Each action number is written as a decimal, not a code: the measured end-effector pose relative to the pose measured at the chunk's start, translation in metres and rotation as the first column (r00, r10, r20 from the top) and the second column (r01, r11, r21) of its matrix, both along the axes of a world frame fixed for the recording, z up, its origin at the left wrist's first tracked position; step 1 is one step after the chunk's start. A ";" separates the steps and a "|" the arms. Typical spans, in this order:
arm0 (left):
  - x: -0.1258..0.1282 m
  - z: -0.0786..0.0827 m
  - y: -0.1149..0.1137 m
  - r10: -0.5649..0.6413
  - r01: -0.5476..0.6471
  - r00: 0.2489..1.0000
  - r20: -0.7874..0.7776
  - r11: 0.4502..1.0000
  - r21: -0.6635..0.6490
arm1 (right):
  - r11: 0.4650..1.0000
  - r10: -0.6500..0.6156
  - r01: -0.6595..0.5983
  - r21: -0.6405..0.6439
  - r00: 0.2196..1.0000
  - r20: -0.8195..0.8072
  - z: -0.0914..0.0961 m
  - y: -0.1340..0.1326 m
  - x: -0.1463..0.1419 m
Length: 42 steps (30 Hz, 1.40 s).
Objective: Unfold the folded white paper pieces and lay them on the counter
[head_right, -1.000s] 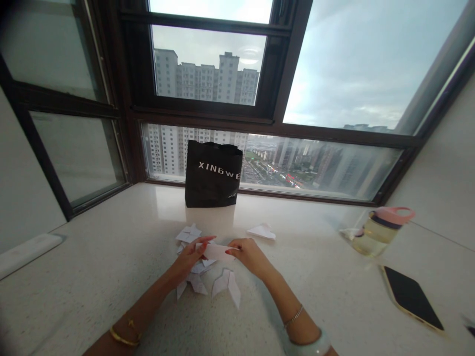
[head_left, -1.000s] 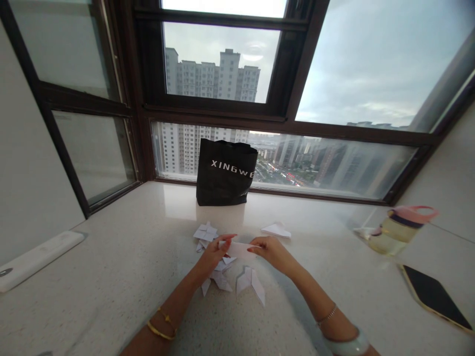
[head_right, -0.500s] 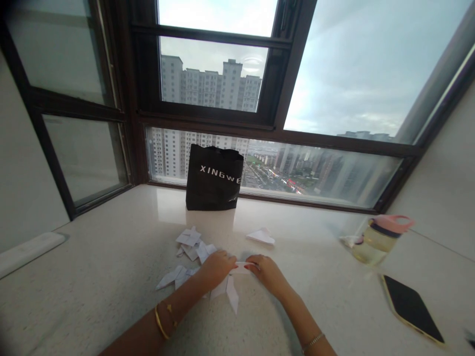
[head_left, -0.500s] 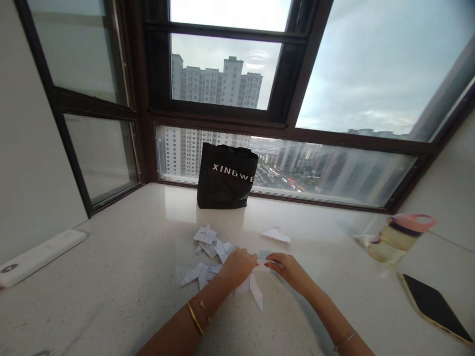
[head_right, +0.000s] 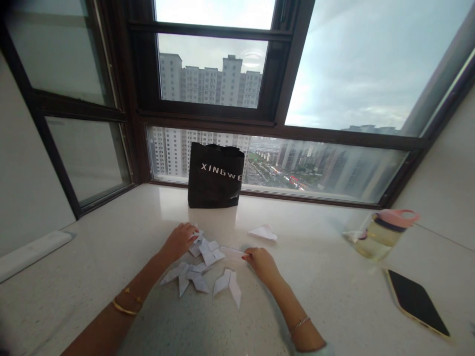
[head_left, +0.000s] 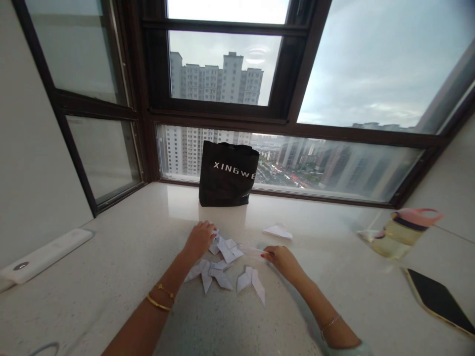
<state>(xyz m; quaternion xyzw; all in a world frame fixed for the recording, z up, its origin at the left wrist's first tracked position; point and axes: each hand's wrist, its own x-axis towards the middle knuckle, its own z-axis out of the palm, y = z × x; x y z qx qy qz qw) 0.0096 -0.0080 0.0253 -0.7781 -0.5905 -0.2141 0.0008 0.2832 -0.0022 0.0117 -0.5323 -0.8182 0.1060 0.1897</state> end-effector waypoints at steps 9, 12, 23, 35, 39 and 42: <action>-0.010 -0.029 -0.008 0.024 -0.029 0.999 -0.034 0.986 -0.165 | 0.995 -0.101 0.081 -0.062 0.873 -0.477 0.000 0.011 -0.028; -0.006 -0.031 -0.003 0.075 -0.077 0.997 -0.016 0.987 -0.143 | 0.989 -0.119 0.046 -0.137 0.804 -0.583 -0.005 0.014 -0.042; -0.039 -0.018 0.008 0.283 -0.270 0.938 0.199 0.959 -0.090 | 0.976 -0.162 0.019 -0.218 0.731 -0.663 -0.024 0.012 -0.039; -0.047 -0.005 -0.008 0.524 -0.525 0.850 0.040 0.842 0.120 | 0.983 -0.161 0.065 -0.171 0.752 -0.639 -0.023 0.008 -0.043; -0.013 -0.014 -0.007 0.432 -0.434 0.899 -0.070 0.901 -0.006 | 0.981 -0.162 0.052 -0.185 0.742 -0.651 -0.024 0.005 -0.045; 0.007 -0.023 -0.001 0.395 -0.403 0.914 -0.088 0.910 -0.095 | 0.982 -0.150 0.034 -0.186 0.742 -0.654 -0.023 0.003 -0.046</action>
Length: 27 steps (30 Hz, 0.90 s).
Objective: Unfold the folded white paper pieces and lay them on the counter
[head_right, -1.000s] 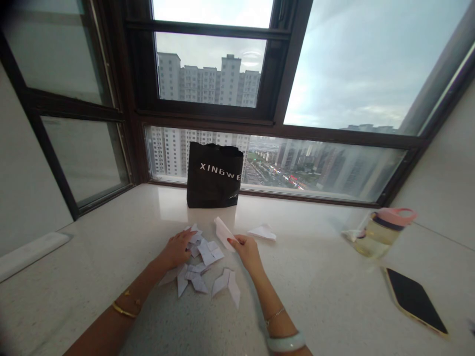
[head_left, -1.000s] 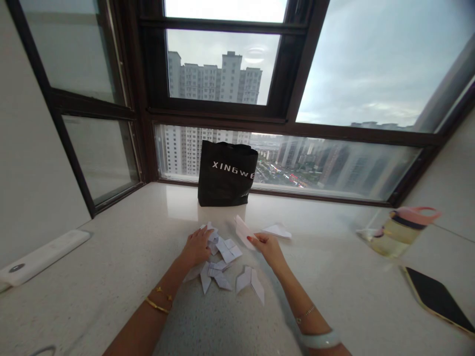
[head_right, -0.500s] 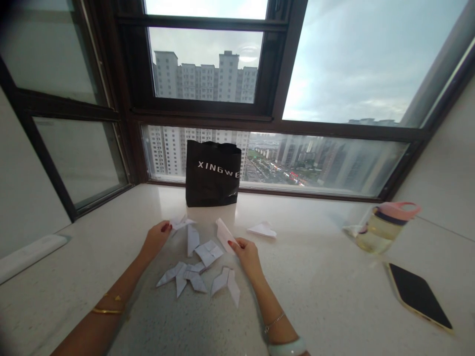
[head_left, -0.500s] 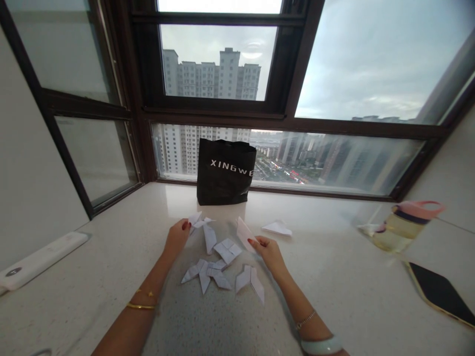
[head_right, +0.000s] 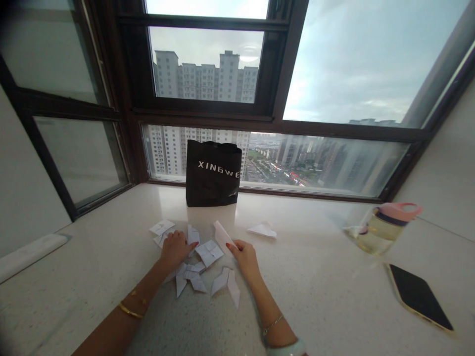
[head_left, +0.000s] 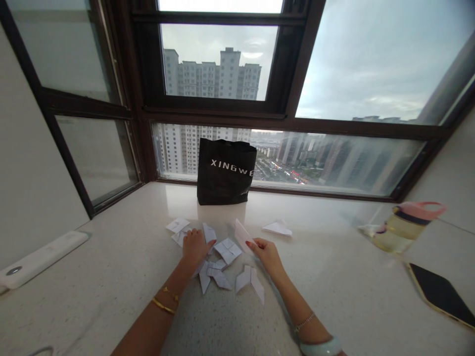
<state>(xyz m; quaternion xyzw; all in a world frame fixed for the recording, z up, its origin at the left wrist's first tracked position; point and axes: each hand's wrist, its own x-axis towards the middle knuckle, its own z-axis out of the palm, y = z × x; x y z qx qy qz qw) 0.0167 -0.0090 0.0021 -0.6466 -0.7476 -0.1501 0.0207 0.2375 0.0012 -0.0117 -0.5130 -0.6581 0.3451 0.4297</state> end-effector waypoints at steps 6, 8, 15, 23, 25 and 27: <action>0.000 -0.007 0.018 -0.040 0.041 0.982 0.187 0.999 -0.004 | 0.999 0.014 -0.018 -0.045 0.996 -0.091 0.001 0.000 0.001; -0.007 -0.003 0.021 -0.071 0.067 0.977 0.199 0.997 0.027 | 0.994 0.034 -0.052 -0.091 0.981 -0.189 0.002 0.000 0.001; -0.019 0.016 0.015 -0.375 0.248 0.777 0.506 0.920 0.302 | 0.959 0.044 -0.193 -0.206 0.825 -0.564 0.013 -0.009 -0.002; 0.006 0.016 0.003 -0.530 0.494 0.269 0.804 0.793 0.357 | 0.823 0.173 -0.497 -0.274 0.679 -0.713 0.017 -0.020 -0.016; 0.016 0.012 0.001 -0.479 0.543 0.175 0.860 0.776 0.322 | 0.815 0.171 -0.501 -0.290 0.686 -0.707 0.016 -0.022 -0.020; 0.025 0.010 -0.001 -0.386 0.524 0.064 0.920 0.798 0.298 | 0.829 0.155 -0.477 -0.292 0.698 -0.699 0.014 -0.023 -0.024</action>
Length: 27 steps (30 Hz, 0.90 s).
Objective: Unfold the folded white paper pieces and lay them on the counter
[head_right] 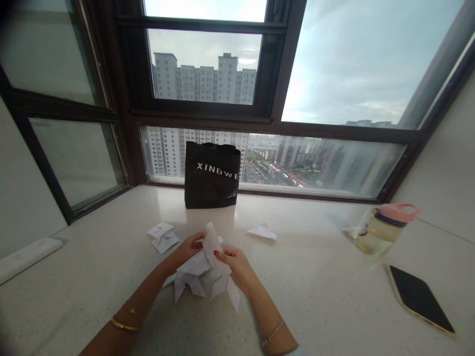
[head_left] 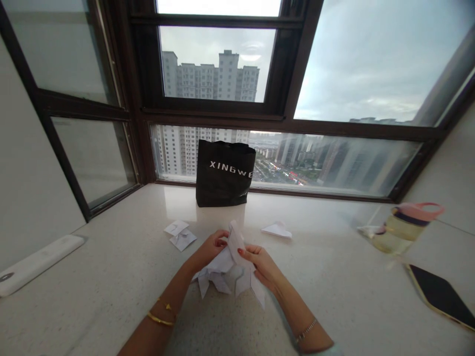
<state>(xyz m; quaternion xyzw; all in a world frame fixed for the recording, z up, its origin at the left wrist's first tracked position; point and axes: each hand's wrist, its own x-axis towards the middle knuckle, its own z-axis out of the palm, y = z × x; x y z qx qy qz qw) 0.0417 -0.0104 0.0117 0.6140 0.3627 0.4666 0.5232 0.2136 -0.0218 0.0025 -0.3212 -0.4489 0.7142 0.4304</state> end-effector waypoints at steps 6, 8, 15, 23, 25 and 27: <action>-0.001 0.004 -0.019 -0.144 0.262 0.938 0.315 0.889 -0.376 | 0.983 -0.125 0.101 0.153 0.980 0.158 -0.004 0.007 0.005; -0.006 0.007 -0.022 -0.201 0.330 0.925 0.322 0.847 -0.418 | 0.946 -0.201 0.102 0.307 0.929 0.310 -0.004 0.011 0.011; -0.012 0.013 -0.015 -0.252 0.341 0.938 0.236 0.782 -0.521 | 0.572 -0.598 -0.242 0.784 0.531 0.600 0.020 0.014 0.030; 0.010 0.017 -0.011 -0.504 0.456 0.863 -0.042 0.812 -0.364 | 0.539 -0.486 -0.605 0.585 0.343 0.803 0.048 0.009 0.031; 0.019 0.014 -0.007 -0.505 0.446 0.849 -0.157 0.843 -0.302 | 0.571 -0.446 -0.610 0.549 0.332 0.832 0.048 0.010 0.034; 0.027 0.012 -0.002 -0.485 0.428 0.836 -0.256 0.869 -0.247 | 0.609 -0.454 -0.545 0.576 0.356 0.817 0.045 0.010 0.041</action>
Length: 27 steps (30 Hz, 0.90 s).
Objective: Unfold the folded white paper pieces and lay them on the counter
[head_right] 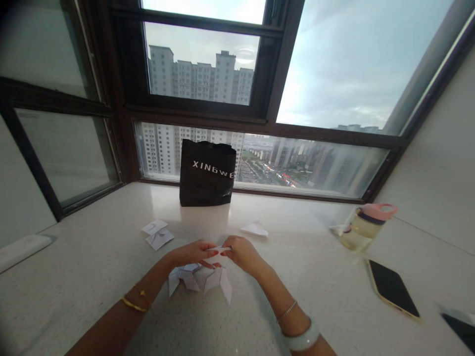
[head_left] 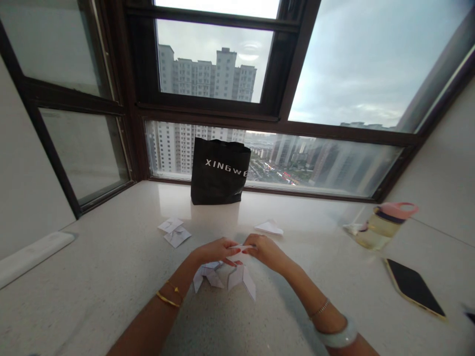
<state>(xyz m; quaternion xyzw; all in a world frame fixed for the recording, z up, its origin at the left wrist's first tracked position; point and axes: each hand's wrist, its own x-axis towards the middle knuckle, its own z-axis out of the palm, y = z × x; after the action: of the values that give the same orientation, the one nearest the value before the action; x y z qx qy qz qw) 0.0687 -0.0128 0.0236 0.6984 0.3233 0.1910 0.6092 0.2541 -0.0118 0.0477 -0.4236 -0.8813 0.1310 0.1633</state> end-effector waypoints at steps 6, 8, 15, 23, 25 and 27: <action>0.026 0.005 0.007 0.121 -0.018 0.959 -0.255 0.929 0.370 | 0.997 -0.071 0.071 -0.006 0.989 -0.133 -0.010 0.007 0.025; 0.035 0.007 0.006 0.237 0.023 0.894 -0.381 0.824 0.567 | 0.998 -0.067 0.068 0.005 0.992 -0.107 -0.012 0.010 0.033; 0.052 -0.008 0.001 0.444 0.325 0.653 -0.613 0.568 0.757 | 0.995 -0.093 0.094 0.009 0.991 -0.097 -0.033 0.004 0.047; 0.049 -0.022 0.005 0.428 0.254 0.697 -0.575 0.603 0.756 | 0.979 -0.194 0.171 -0.106 0.944 -0.266 -0.050 0.003 0.053; 0.048 -0.024 0.006 0.416 0.232 0.709 -0.569 0.624 0.746 | 0.956 -0.267 0.205 -0.208 0.903 -0.337 -0.057 0.008 0.057; 0.048 -0.023 0.007 0.406 0.212 0.726 -0.555 0.634 0.743 | 0.920 -0.336 0.210 -0.332 0.859 -0.387 -0.064 0.014 0.064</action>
<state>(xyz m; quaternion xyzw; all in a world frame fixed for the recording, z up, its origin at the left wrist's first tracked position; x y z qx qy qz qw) 0.1163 -0.0053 0.0008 0.8863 0.4500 0.0754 0.0787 0.3177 0.0018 -0.0167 -0.5237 -0.7249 0.3203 0.3124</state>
